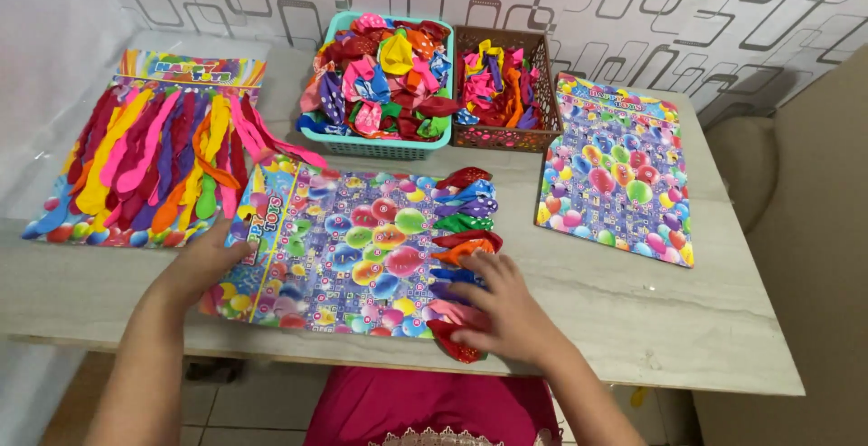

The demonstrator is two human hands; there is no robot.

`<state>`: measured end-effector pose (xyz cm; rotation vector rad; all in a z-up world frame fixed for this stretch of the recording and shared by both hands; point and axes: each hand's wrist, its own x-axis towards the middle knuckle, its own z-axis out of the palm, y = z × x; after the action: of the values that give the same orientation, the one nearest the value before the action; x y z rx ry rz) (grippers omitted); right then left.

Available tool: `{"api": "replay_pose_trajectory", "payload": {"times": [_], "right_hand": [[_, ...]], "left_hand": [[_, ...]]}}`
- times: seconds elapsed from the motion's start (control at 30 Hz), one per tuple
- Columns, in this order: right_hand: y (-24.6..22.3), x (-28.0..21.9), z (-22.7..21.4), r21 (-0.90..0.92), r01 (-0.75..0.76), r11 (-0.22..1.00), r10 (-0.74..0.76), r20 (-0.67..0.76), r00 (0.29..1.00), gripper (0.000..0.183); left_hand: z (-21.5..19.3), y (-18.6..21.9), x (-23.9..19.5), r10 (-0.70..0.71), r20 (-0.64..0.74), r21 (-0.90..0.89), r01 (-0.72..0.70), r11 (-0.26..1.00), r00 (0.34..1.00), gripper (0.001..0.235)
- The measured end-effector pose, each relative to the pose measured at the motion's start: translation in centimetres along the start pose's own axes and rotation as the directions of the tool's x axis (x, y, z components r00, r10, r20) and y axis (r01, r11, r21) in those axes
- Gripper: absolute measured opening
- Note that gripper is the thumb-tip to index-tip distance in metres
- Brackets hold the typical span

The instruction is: Arranging colorful balloons from baskets onto a printed cardboard display sheet for retail packaging.

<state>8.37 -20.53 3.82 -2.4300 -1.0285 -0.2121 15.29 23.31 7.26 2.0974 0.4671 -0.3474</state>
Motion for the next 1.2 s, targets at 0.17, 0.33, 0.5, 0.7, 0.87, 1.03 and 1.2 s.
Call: {"api": "replay_pose_trajectory", "payload": {"times": [0.17,0.33,0.5,0.7,0.87,1.03,1.2], "right_hand": [[1.1,-2.5,1.7,-0.154,0.089,0.984,-0.072,0.109,0.991,0.042],[5.0,-5.8,0.0,-0.214,-0.065,0.975,0.091,0.111,0.990,0.035],[7.3,-7.1,-3.6,-0.146,-0.467,0.872,0.480,0.070,0.875,0.015],[9.5,0.6,-4.7,-0.083,-0.501,0.861,0.494,-0.091,0.865,0.017],[17.7,8.2,-0.4,-0.264,-0.348,0.900,0.315,-0.160,0.936,0.026],[18.6,12.0,0.5,-0.369,-0.246,0.896,0.272,0.021,0.962,0.041],[25.9,8.1,1.8,-0.587,-0.296,0.753,0.343,-0.033,0.939,0.025]], "left_hand": [[1.7,-0.4,-0.5,-0.047,0.023,-0.188,0.050,0.981,0.999,0.038],[4.1,-0.8,-0.9,-0.067,0.043,-0.141,0.072,0.987,0.997,0.027],[7.4,-4.4,0.1,0.208,0.002,0.043,-0.208,0.977,0.978,0.049],[7.2,-2.7,-3.9,0.164,-0.191,0.035,-0.161,0.986,0.968,0.066],[11.3,-2.2,0.8,0.826,-0.368,0.636,-0.532,0.559,0.427,0.062],[18.8,7.7,-2.0,0.808,0.089,0.247,-0.799,0.549,0.583,0.047],[24.5,6.9,1.8,0.649,0.367,0.657,-0.680,0.326,0.666,0.063]]}}
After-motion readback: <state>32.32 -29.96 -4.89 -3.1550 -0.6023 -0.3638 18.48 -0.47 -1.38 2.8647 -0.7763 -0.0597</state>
